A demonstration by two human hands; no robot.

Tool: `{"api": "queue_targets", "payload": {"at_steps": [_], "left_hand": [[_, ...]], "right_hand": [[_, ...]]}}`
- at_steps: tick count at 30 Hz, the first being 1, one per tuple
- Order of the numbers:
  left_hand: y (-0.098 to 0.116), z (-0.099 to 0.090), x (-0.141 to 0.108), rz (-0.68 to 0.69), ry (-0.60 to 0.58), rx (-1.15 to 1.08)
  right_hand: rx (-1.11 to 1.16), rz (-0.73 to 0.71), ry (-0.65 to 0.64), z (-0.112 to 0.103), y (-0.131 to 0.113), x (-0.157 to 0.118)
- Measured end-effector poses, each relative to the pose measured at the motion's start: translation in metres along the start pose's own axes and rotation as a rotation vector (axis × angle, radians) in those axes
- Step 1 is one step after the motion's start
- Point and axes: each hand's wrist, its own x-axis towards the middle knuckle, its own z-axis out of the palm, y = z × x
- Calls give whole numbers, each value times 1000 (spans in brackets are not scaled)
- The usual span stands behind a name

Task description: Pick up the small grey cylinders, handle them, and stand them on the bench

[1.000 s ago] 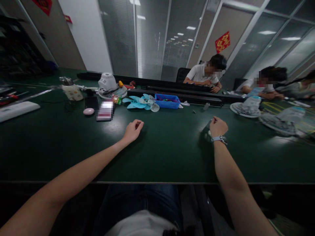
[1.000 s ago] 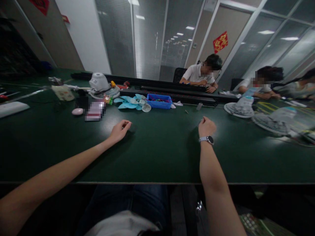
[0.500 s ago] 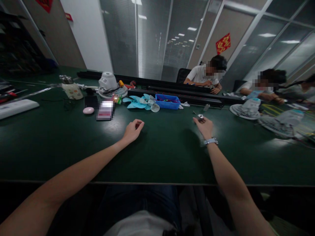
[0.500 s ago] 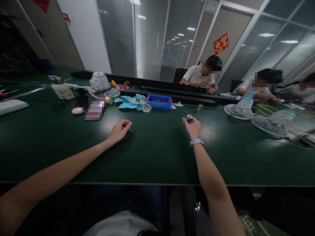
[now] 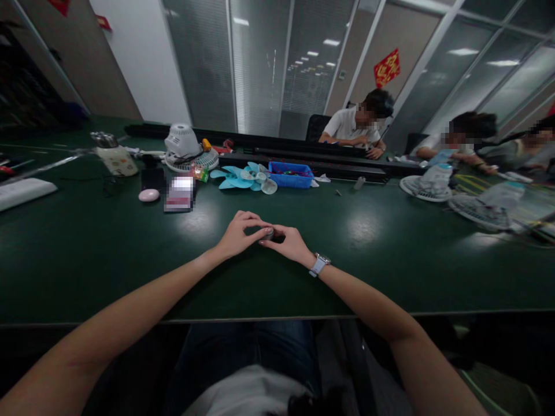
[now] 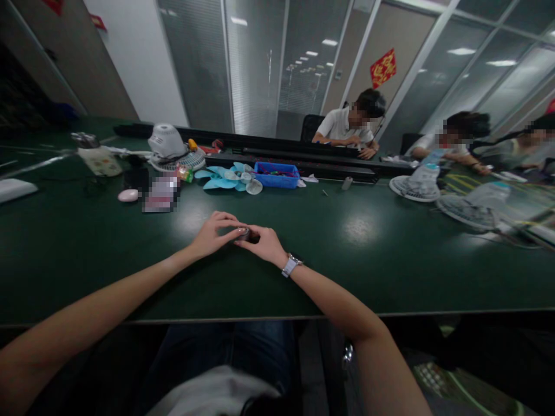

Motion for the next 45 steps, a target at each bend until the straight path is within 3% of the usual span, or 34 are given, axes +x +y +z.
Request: {"api": "queue_targets", "payload": {"at_steps": [5, 11, 18, 21, 24, 29, 32, 35, 38, 41, 45], "left_hand": [[0, 0, 7, -26, -19, -23], [-19, -5, 17, -133, 91, 15], [-50, 2, 9, -299, -91, 211], [-51, 5, 8, -292, -97, 236], [-51, 4, 6, -282, -28, 218], [-51, -1, 4, -297, 121, 157], [-48, -1, 3, -304, 131, 147], [-46, 0, 3, -299, 127, 136], [-46, 0, 3, -307, 136, 122], [-47, 0, 2, -308, 139, 114], [-48, 0, 3, -312, 136, 106]], "right_hand": [[-4, 10, 2, 1, 1, 0], [60, 46, 26, 2, -1, 0], [69, 31, 40, 4, 4, 0], [73, 15, 29, 5, 3, 0], [63, -14, 37, 0, 0, 0], [35, -31, 279, -32, 12, 1], [106, 119, 420, -54, 34, 5], [219, 306, 460, -71, 54, 10], [220, 374, 549, -89, 72, 13], [65, 396, 713, -119, 91, 10], [-319, 512, 943, -167, 118, -12]]}}
